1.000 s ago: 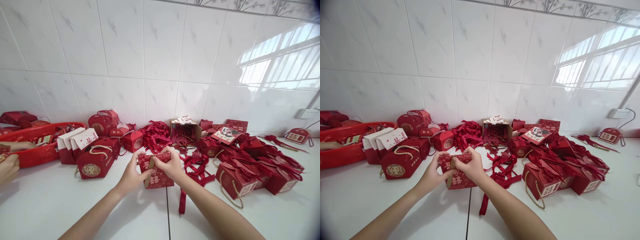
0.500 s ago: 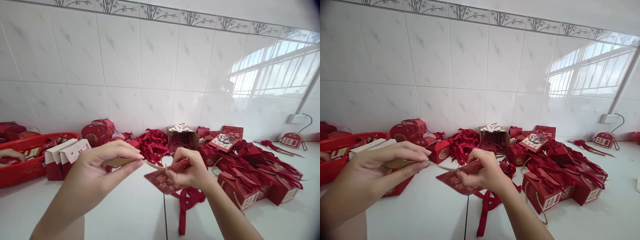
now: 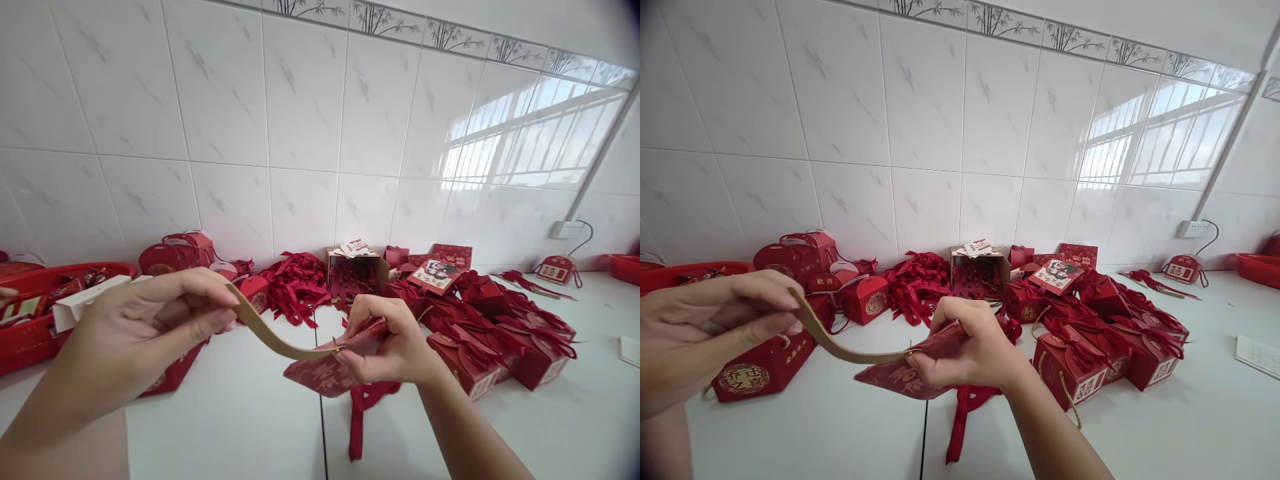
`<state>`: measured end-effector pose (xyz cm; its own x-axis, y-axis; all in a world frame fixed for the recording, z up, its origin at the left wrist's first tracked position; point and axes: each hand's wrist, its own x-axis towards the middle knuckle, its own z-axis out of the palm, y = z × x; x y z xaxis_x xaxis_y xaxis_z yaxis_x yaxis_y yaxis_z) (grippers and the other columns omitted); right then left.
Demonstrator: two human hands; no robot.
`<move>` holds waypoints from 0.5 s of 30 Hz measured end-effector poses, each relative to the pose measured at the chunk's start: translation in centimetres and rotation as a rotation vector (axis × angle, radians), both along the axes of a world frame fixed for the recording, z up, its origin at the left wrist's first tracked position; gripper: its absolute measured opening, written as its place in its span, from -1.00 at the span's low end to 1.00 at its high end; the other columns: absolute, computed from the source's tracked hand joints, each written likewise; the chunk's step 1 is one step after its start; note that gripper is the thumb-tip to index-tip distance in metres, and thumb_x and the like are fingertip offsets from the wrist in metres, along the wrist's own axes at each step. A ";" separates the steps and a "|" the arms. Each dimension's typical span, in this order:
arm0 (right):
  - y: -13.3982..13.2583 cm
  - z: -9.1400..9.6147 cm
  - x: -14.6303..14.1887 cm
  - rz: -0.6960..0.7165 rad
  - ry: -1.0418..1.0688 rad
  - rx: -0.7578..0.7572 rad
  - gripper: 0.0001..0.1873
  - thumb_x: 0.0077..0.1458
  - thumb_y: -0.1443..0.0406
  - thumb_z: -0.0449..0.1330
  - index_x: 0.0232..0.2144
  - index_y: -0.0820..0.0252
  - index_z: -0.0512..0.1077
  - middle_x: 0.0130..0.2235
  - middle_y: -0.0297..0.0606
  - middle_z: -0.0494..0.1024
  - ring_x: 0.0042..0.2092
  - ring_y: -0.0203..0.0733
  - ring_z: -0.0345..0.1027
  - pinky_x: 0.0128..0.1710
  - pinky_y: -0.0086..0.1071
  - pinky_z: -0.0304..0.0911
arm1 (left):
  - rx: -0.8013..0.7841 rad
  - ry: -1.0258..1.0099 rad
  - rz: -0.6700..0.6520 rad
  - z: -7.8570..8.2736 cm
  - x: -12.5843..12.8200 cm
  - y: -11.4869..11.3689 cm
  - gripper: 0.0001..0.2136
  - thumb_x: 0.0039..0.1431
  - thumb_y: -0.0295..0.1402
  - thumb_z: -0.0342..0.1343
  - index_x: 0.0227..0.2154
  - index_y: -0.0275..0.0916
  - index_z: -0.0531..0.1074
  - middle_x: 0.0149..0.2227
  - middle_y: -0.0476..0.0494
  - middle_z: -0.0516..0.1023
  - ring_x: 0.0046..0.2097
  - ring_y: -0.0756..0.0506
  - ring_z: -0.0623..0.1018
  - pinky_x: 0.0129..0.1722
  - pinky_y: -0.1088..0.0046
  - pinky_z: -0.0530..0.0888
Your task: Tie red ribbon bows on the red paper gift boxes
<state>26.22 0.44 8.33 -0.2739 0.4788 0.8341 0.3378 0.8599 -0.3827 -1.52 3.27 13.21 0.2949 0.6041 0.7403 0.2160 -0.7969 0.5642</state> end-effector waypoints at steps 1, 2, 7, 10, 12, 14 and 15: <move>0.0 0.0 0.0 -0.001 -0.001 -0.009 -0.74 -0.23 0.33 0.30 -0.54 0.14 0.24 -0.55 -0.44 0.31 -0.53 -0.37 0.17 -0.57 -0.48 0.09 | 0.013 0.010 -0.011 -0.1 0.3 0.0 -0.91 -0.04 -0.48 0.25 -0.44 -0.21 0.48 -0.38 -0.01 0.50 -0.39 -0.01 0.53 -0.44 0.54 0.54; 0.0 -0.1 0.0 -0.003 -0.002 -0.017 -0.73 -0.23 0.33 0.31 -0.55 0.14 0.24 -0.55 -0.44 0.31 -0.53 -0.37 0.17 -0.57 -0.48 0.09 | 0.028 0.033 -0.038 -0.2 0.7 0.0 -0.89 -0.03 -0.47 0.24 -0.39 -0.18 0.49 -0.37 -0.02 0.50 -0.38 -0.01 0.53 -0.45 0.54 0.54; -0.1 -0.1 0.0 0.002 -0.003 -0.010 -0.73 -0.22 0.33 0.31 -0.54 0.14 0.24 -0.55 -0.44 0.30 -0.53 -0.38 0.16 -0.58 -0.48 0.08 | 0.088 0.190 -0.105 -0.7 3.3 -0.6 -0.92 0.08 -0.40 0.17 -0.35 -0.11 0.45 -0.39 -0.05 0.47 -0.35 -0.05 0.50 -0.38 0.48 0.52; -0.2 0.0 0.0 -0.003 -0.028 0.030 -0.75 -0.17 0.31 0.30 -0.52 0.13 0.25 -0.55 -0.43 0.31 -0.54 -0.38 0.15 -0.58 -0.48 0.10 | 0.141 0.192 -0.036 -1.4 5.1 -0.9 -0.95 0.05 -0.37 0.19 -0.40 -0.10 0.52 -0.23 -0.14 0.49 -0.14 -0.16 0.50 -0.16 0.35 0.51; -0.4 0.0 -0.1 -0.015 -0.051 0.066 -0.76 -0.15 0.33 0.29 -0.51 0.12 0.25 -0.55 -0.42 0.33 -0.53 -0.36 0.17 -0.57 -0.47 0.13 | 0.124 0.149 -0.010 -1.9 6.1 -1.1 -0.97 0.02 -0.34 0.21 -0.44 -0.10 0.55 -0.14 -0.16 0.49 -0.04 -0.22 0.48 -0.09 0.30 0.50; -0.4 0.0 -0.3 -0.036 -0.079 0.111 -0.76 -0.14 0.34 0.28 -0.50 0.11 0.24 -0.55 -0.41 0.34 -0.53 -0.35 0.20 -0.57 -0.46 0.15 | 0.024 0.069 -0.059 -2.4 7.0 -1.3 -0.96 0.03 -0.32 0.21 -0.44 -0.11 0.54 -0.21 -0.15 0.53 -0.13 -0.19 0.52 -0.17 0.31 0.54; -0.5 0.0 -0.4 -0.048 -0.090 0.139 -0.76 -0.13 0.34 0.28 -0.49 0.11 0.24 -0.55 -0.41 0.34 -0.53 -0.35 0.20 -0.57 -0.46 0.15 | -0.041 0.027 -0.103 -2.5 7.4 -1.5 -0.96 0.04 -0.32 0.21 -0.43 -0.12 0.53 -0.30 -0.12 0.54 -0.23 -0.15 0.55 -0.24 0.34 0.56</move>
